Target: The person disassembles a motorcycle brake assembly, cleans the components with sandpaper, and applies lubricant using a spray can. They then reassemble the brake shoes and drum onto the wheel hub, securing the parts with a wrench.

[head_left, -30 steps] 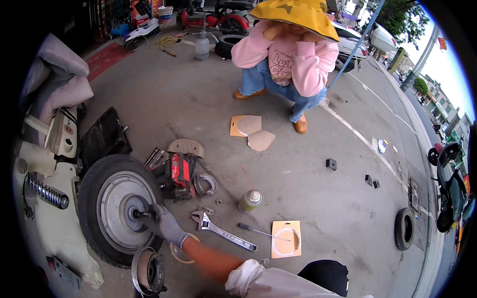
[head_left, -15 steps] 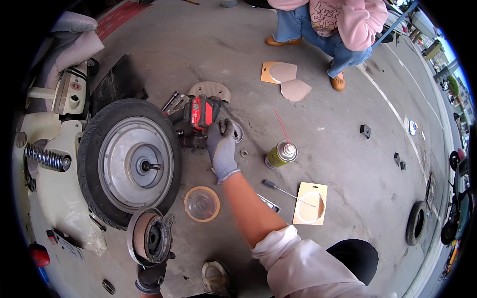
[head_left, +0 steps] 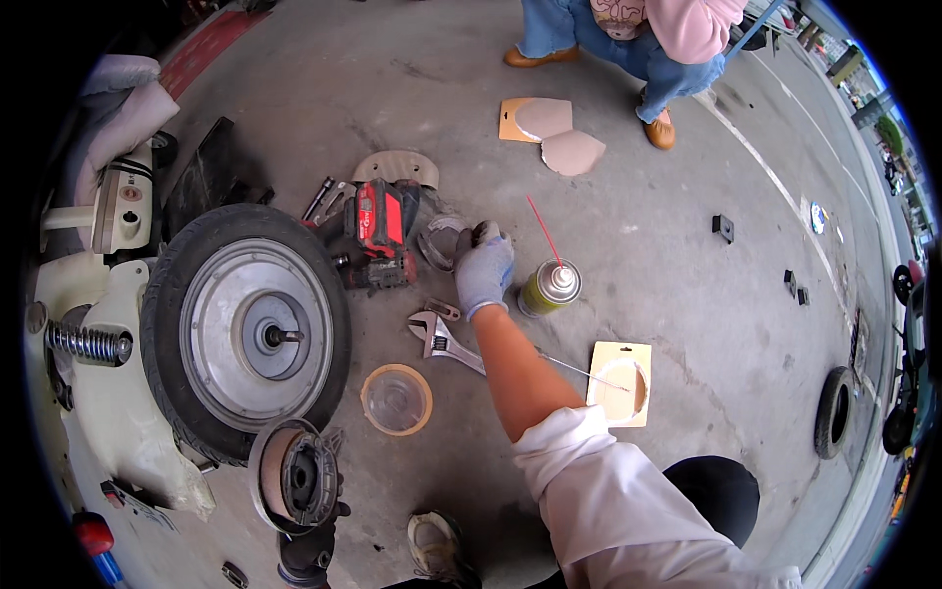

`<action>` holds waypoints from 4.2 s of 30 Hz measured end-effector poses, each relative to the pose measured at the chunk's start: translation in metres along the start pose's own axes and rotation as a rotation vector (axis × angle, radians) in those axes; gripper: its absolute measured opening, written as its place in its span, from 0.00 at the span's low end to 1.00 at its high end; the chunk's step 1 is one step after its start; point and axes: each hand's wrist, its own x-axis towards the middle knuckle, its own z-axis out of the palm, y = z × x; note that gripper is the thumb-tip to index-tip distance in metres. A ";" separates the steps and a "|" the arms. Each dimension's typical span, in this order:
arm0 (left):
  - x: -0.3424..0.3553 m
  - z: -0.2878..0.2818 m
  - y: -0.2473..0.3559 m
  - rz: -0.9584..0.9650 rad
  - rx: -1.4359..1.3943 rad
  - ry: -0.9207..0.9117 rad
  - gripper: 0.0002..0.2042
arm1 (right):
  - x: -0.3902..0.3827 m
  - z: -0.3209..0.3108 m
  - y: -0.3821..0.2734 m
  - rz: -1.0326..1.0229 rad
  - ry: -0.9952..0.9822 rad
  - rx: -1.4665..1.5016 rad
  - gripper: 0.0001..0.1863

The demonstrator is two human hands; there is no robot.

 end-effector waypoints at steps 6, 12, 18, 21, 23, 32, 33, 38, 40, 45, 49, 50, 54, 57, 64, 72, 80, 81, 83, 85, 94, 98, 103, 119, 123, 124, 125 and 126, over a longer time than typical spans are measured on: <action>0.000 0.003 0.003 0.021 -0.059 0.023 0.27 | -0.013 0.008 -0.011 0.109 -0.174 -0.037 0.18; 0.013 -0.002 0.018 0.063 -0.081 -0.074 0.28 | -0.019 -0.038 -0.064 0.060 -0.092 0.555 0.17; 0.004 -0.017 0.033 0.187 -0.086 -0.046 0.41 | -0.141 -0.138 -0.183 -1.002 -0.945 0.857 0.29; 0.004 -0.002 0.034 0.141 -0.253 0.014 0.33 | -0.151 -0.138 -0.176 -1.151 -0.928 0.663 0.35; 0.004 0.000 0.033 0.104 -0.151 0.064 0.32 | -0.151 -0.142 -0.174 -1.111 -0.908 0.667 0.36; 0.000 -0.007 0.035 0.277 -0.099 0.053 0.29 | -0.155 -0.129 -0.174 -1.076 -0.972 0.804 0.28; -0.001 -0.013 0.032 0.263 -0.040 0.082 0.28 | -0.154 -0.128 -0.174 -1.073 -0.939 0.840 0.27; 0.003 -0.017 0.030 0.230 0.082 0.130 0.27 | -0.152 -0.126 -0.174 -1.050 -0.894 0.902 0.25; 0.004 -0.015 0.028 0.227 0.045 0.104 0.28 | -0.151 -0.123 -0.171 -1.065 -0.893 0.873 0.25; 0.002 -0.019 0.021 0.136 -0.048 0.043 0.39 | -0.148 -0.119 -0.163 -0.945 -0.912 0.906 0.27; 0.009 -0.002 0.034 0.060 -0.134 -0.012 0.47 | -0.136 -0.092 -0.144 -0.251 -0.846 0.890 0.29; 0.017 -0.004 0.037 0.077 -0.186 -0.146 0.51 | -0.130 -0.096 -0.139 -0.117 -0.961 0.927 0.30; 0.017 0.014 0.053 0.082 -0.402 -0.283 0.51 | -0.150 -0.078 -0.119 -0.189 -1.264 1.116 0.29; 0.012 -0.003 0.057 0.176 -0.281 -0.220 0.49 | -0.157 -0.095 -0.142 -0.134 -1.538 1.053 0.28; 0.016 -0.001 0.040 0.178 -0.208 -0.044 0.48 | -0.170 -0.082 -0.144 -0.070 -1.594 1.119 0.27; 0.008 -0.013 0.037 0.187 -0.181 -0.009 0.43 | -0.161 -0.115 -0.170 -1.034 -0.675 0.875 0.44; 0.007 -0.007 0.044 0.156 -0.174 -0.036 0.36 | -0.155 -0.129 -0.180 -1.363 -0.677 0.425 0.52; 0.006 -0.008 0.043 0.160 -0.180 -0.028 0.36 | -0.155 -0.125 -0.180 -1.365 -0.666 0.441 0.52; 0.009 -0.012 0.037 0.157 -0.208 -0.033 0.37 | -0.156 -0.121 -0.176 -1.321 -0.673 0.493 0.53; 0.002 -0.024 0.036 0.135 -0.182 -0.001 0.40 | -0.160 -0.113 -0.170 -1.236 -0.708 0.598 0.52; 0.002 -0.012 0.037 0.125 -0.229 -0.060 0.42 | -0.119 -0.016 -0.123 -1.022 -0.611 0.211 0.41; -0.002 -0.013 0.035 0.137 -0.216 -0.032 0.44 | -0.110 -0.019 -0.126 -1.046 -0.598 0.196 0.44; -0.002 -0.018 0.032 0.103 -0.250 -0.022 0.45 | -0.115 -0.014 -0.122 -1.034 -0.542 0.225 0.33; -0.002 -0.010 0.038 0.115 -0.265 0.036 0.44 | -0.078 -0.034 -0.158 -0.502 -1.136 0.111 0.33; 0.000 -0.002 0.031 0.110 -0.269 -0.025 0.43 | -0.084 -0.084 -0.136 -0.402 -1.607 0.495 0.25; 0.005 -0.002 0.033 0.126 -0.247 -0.034 0.42 | -0.085 -0.095 -0.148 -0.315 -1.545 0.714 0.24; 0.007 -0.002 0.033 0.141 -0.225 -0.045 0.42 | -0.086 -0.100 -0.152 -0.224 -1.467 0.927 0.23; 0.002 -0.004 0.028 0.119 -0.232 -0.023 0.43 | -0.088 -0.093 -0.141 -0.166 -1.556 0.865 0.21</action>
